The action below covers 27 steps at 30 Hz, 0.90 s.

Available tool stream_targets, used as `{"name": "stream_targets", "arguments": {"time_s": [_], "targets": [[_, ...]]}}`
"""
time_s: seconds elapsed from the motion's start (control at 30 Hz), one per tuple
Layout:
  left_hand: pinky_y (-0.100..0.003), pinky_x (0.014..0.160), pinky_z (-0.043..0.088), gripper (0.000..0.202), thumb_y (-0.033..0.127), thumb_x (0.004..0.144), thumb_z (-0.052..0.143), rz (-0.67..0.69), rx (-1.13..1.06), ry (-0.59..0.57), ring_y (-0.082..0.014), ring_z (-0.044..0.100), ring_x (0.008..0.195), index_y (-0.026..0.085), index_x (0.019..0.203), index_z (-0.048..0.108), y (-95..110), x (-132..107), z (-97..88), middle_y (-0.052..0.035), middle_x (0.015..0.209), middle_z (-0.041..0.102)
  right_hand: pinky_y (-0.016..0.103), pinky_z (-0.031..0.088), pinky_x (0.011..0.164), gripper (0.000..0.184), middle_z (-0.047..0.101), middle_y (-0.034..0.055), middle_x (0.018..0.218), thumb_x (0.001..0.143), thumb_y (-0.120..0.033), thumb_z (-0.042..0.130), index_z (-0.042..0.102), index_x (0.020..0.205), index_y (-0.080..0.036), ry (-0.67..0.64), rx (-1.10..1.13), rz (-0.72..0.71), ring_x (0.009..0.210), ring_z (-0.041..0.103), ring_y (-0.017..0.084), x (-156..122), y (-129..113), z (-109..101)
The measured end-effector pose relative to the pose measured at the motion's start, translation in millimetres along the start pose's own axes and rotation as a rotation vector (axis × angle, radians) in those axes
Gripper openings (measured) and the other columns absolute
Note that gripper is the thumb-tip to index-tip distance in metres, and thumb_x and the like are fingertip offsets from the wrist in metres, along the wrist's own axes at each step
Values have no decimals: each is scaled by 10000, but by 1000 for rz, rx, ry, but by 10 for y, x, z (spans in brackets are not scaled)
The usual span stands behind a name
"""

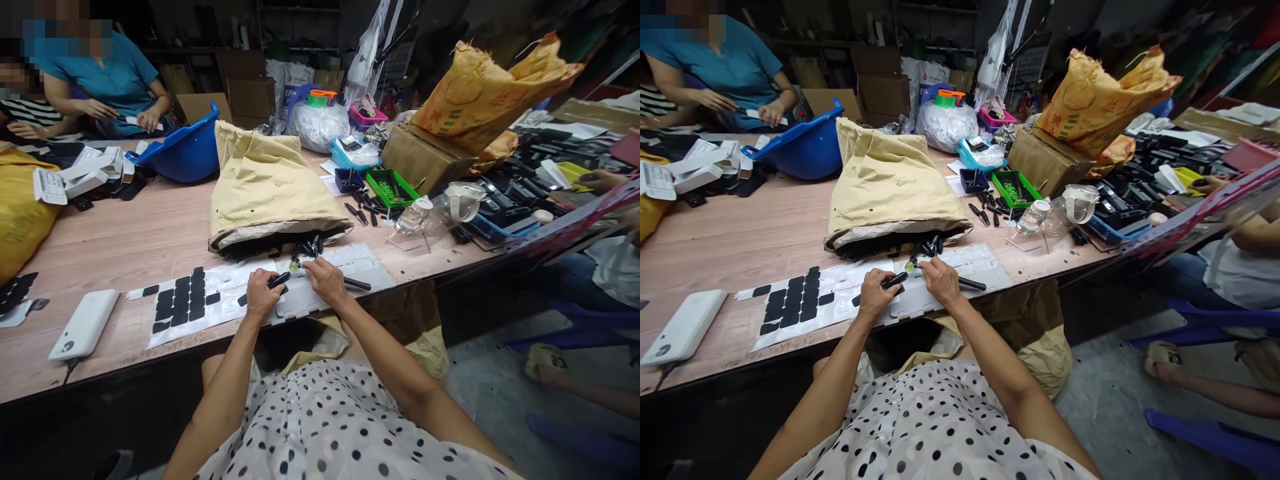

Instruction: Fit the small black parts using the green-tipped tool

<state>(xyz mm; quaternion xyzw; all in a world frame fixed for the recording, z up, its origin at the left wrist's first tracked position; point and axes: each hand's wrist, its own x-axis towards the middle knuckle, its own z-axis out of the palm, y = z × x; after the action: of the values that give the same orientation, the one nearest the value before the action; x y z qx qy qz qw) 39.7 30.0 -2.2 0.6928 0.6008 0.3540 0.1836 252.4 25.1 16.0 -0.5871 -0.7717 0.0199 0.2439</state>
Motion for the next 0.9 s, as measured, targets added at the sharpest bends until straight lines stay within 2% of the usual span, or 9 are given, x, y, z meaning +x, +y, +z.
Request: {"name": "stream_targets", "arguments": {"time_s": [0.23, 0.4, 0.53, 0.63, 0.77, 0.83, 0.9], "targets": [[-412, 844, 483, 59, 265, 775, 727, 5, 25, -25, -254, 571, 879, 253, 832, 738, -30, 6, 7, -32, 857, 659, 316, 389, 767, 249, 670, 79, 951, 956, -193, 575, 762, 1107, -261, -5, -65, -35, 912, 534, 232, -42, 94, 97], [-399, 832, 472, 122, 325, 850, 652, 49, 18, -62, -244, 570, 878, 258, 870, 752, -53, 26, -34, -31, 875, 673, 326, 375, 773, 235, 657, 80, 952, 946, -196, 577, 751, 1096, -245, -25, -70, -27, 924, 514, 240, -17, 64, 97], [-392, 822, 472, 159, 340, 881, 621, 129, 25, -86, -239, 577, 879, 257, 903, 755, 59, -45, -120, -37, 882, 675, 322, 372, 773, 215, 653, 81, 958, 940, -213, 589, 744, 1085, -243, -28, -72, -18, 930, 510, 241, 2, 43, 94], [-374, 821, 498, 179, 332, 909, 592, 259, -21, -159, -228, 606, 883, 246, 952, 743, 204, -297, -203, -45, 897, 672, 320, 374, 783, 215, 653, 80, 966, 942, -218, 591, 741, 1092, -249, -33, -63, -12, 933, 513, 240, 5, 30, 86], [-306, 730, 537, 212, 314, 949, 523, 384, -78, -325, -192, 650, 781, 242, 994, 717, 315, -830, -242, -38, 851, 657, 322, 375, 793, 221, 653, 77, 975, 942, -217, 588, 741, 1096, -256, -43, -52, 2, 932, 516, 239, 6, 17, 73], [-302, 714, 552, 212, 311, 943, 518, 341, -2, -411, -205, 685, 784, 256, 993, 716, 303, -1059, -209, -41, 855, 670, 323, 374, 794, 228, 652, 79, 983, 942, -217, 583, 742, 1101, -256, -54, -50, 8, 932, 514, 240, 8, 14, 67], [-314, 735, 566, 218, 298, 934, 512, 196, 135, -506, -232, 724, 842, 266, 991, 719, 260, -1204, -158, -56, 916, 700, 324, 373, 796, 237, 651, 81, 990, 944, -218, 576, 741, 1111, -254, -65, -50, 12, 936, 511, 241, 11, 12, 63]]}}
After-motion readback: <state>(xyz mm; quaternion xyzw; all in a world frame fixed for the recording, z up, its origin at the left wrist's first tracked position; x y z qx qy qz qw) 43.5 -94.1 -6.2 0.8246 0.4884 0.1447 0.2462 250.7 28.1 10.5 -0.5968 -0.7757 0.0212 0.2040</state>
